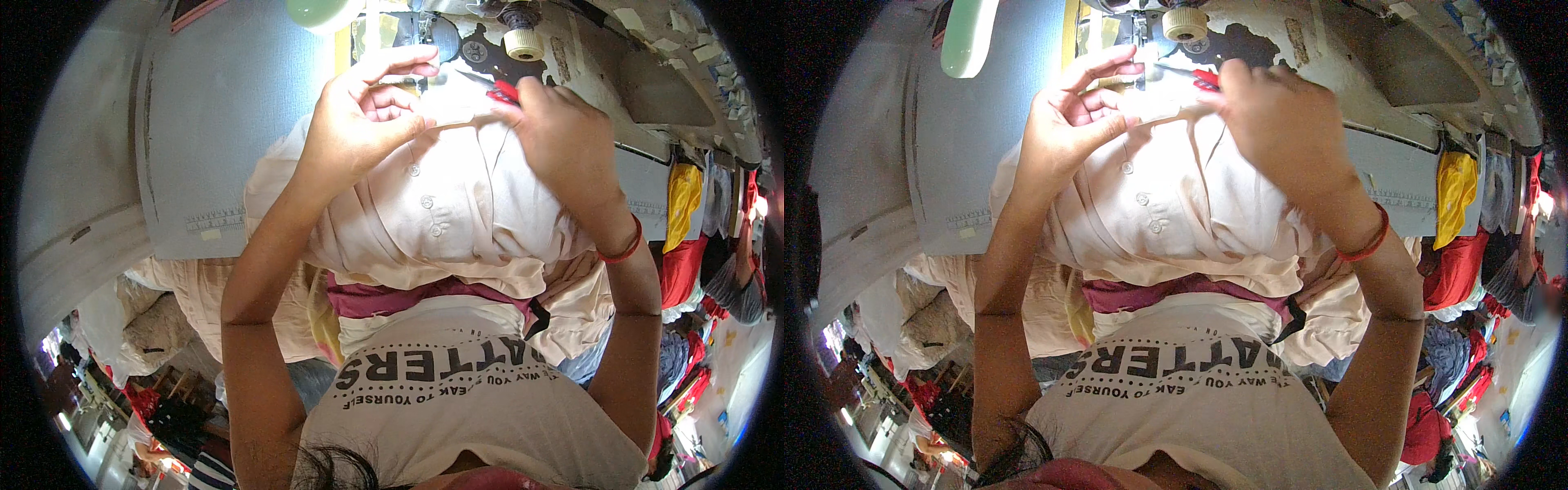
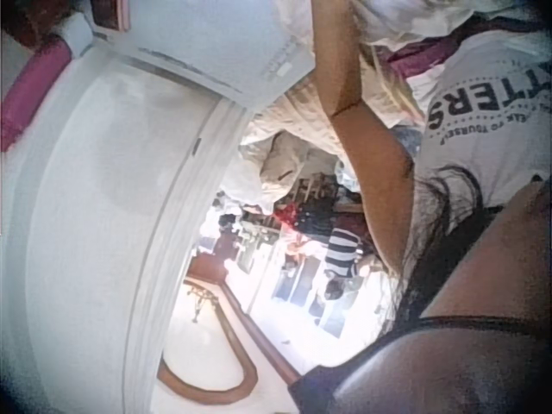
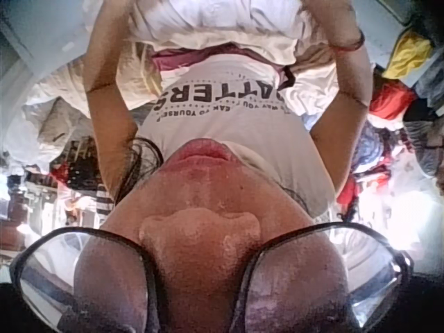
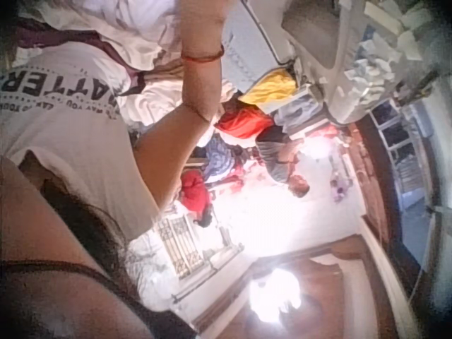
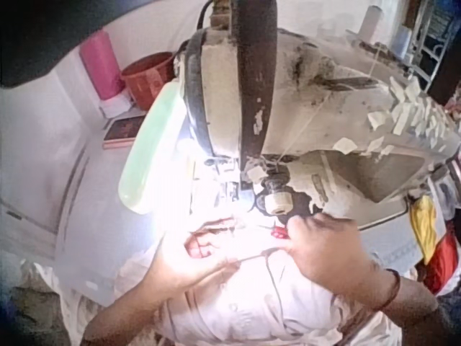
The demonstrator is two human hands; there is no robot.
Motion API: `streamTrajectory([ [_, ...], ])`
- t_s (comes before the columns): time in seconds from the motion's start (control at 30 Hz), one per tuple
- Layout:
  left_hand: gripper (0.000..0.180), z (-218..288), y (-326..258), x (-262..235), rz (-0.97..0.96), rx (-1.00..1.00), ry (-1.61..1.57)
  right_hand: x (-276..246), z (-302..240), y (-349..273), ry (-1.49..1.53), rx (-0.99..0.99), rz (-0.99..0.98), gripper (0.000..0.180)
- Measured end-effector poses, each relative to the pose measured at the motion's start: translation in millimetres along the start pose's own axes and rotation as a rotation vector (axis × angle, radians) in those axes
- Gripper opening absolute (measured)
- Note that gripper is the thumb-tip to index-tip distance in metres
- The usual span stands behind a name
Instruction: The person sews fabric using a sewing machine, guiding the cloth through the needle area with both hands and occasionally using snips to trim thread.
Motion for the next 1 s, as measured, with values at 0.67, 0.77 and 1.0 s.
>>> streamTrajectory([
  [0.67, 0.032, 8.9, -0.9, 3.8, -0.031, 0.138, -0.103, 22.4, 10.1, -8.6, 1.157, 0.147, -0.033, 0.021],
  [0.77, 0.029, 16.3, -2.4, 7.6, -0.041, 0.221, -0.011, 12.3, 8.7, -7.2, 1.060, 0.105, 0.022, 0.017],
  [1.0, 0.029, -2.3, -4.6, 2.3, -0.012, -0.099, -0.058, 16.7, 13.8, -9.0, 1.275, 0.138, 0.139, 0.019],
])
Point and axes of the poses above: each hand's wrist, its own y-axis towards the middle knuckle, its own x-axis out of the palm, z = x × y, the point moved 8 cm from there along y, towards the middle knuckle, and after that the axes turned 5 degrees about -z, right-handed, at the moved point
